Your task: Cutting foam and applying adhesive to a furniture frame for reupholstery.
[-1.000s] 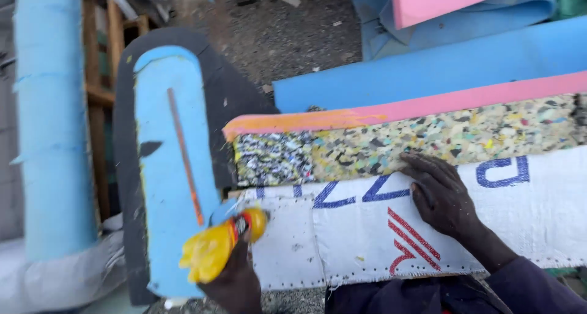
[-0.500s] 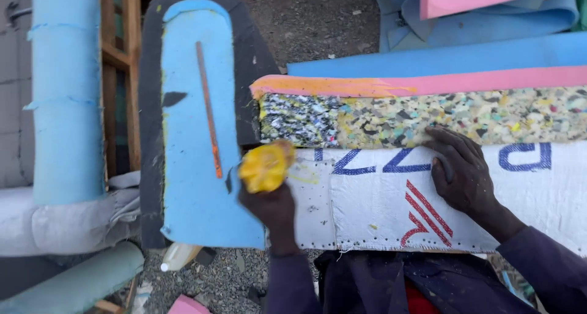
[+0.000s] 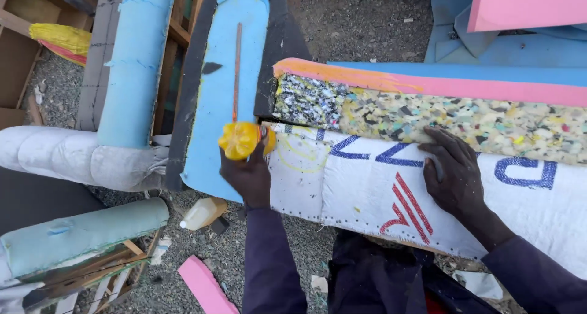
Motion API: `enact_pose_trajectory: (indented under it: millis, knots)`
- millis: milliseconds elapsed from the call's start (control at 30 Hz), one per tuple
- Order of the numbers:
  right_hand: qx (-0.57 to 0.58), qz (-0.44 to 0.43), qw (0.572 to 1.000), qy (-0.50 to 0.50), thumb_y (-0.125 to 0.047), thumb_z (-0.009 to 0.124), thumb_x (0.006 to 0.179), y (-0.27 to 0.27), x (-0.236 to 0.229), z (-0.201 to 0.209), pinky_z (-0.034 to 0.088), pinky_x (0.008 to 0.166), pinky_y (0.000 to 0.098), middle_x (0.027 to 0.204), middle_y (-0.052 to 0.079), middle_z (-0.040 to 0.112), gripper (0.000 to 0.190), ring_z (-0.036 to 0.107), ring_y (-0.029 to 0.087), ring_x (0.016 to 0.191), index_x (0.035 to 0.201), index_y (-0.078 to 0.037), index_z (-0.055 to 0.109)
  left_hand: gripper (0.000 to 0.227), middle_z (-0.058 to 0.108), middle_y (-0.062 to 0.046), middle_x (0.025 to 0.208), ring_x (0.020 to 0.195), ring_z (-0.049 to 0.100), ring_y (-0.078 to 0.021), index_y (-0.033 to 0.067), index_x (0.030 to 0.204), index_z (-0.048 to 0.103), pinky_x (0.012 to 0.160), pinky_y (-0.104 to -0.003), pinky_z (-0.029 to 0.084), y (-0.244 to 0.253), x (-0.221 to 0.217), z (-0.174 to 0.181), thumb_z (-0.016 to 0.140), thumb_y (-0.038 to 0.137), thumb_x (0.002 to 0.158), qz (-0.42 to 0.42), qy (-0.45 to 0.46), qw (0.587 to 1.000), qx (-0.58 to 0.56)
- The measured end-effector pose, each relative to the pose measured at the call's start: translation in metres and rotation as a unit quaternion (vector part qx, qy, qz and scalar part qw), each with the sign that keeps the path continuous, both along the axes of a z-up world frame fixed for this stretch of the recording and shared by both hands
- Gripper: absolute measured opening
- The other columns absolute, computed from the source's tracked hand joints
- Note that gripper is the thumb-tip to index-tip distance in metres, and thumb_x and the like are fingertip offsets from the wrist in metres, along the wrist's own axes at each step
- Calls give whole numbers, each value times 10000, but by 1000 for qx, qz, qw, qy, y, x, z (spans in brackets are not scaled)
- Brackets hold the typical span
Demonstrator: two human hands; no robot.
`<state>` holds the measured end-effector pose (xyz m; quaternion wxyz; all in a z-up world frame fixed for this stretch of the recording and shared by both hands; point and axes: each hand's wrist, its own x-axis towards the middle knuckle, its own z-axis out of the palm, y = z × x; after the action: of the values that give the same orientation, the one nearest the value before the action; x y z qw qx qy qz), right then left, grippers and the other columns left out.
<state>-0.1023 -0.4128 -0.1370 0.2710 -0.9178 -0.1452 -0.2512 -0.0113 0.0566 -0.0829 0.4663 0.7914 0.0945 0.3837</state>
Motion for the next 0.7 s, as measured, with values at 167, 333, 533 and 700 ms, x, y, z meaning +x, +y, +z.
enact_pose_trajectory:
  millis: [167, 333, 533, 700]
  knots:
    - [0, -8, 1000, 10, -76, 692, 1221, -3, 2, -1, 531, 1450, 611, 1866, 170, 742, 301, 685, 437, 1753, 1479, -67, 847, 661, 905, -183, 1494, 1373, 854, -268, 11, 1501, 804, 1201, -470, 732, -4, -104, -55, 1118, 176, 943, 45, 39, 992, -111]
    - [6, -10, 1000, -1, -145, 801, 1150, -1, -2, -20, 526, 1418, 614, 1811, 145, 794, 310, 717, 463, 1722, 1444, -124, 894, 731, 916, -225, 1379, 1457, 795, -315, -31, 1434, 837, 1261, -577, 640, 12, -87, -93, 1168, -145, 792, 12, -54, 983, -176]
    - [7, -35, 999, 12, -168, 806, 1116, -7, 4, -23, 529, 1409, 595, 1775, 111, 799, 320, 728, 435, 1687, 1423, -178, 896, 798, 931, -250, 1361, 1421, 873, -423, 3, 1459, 841, 1198, -566, 674, -42, -160, -64, 1234, -20, 765, 73, 44, 989, -121]
    - [22, -15, 999, 17, -146, 789, 1159, -5, 8, -19, 507, 1403, 641, 1830, 142, 752, 305, 671, 486, 1740, 1448, -146, 886, 712, 938, -134, 1355, 1424, 850, -260, 57, 1448, 854, 1260, -503, 661, 22, -125, -63, 1231, 62, 844, 46, -41, 986, -156]
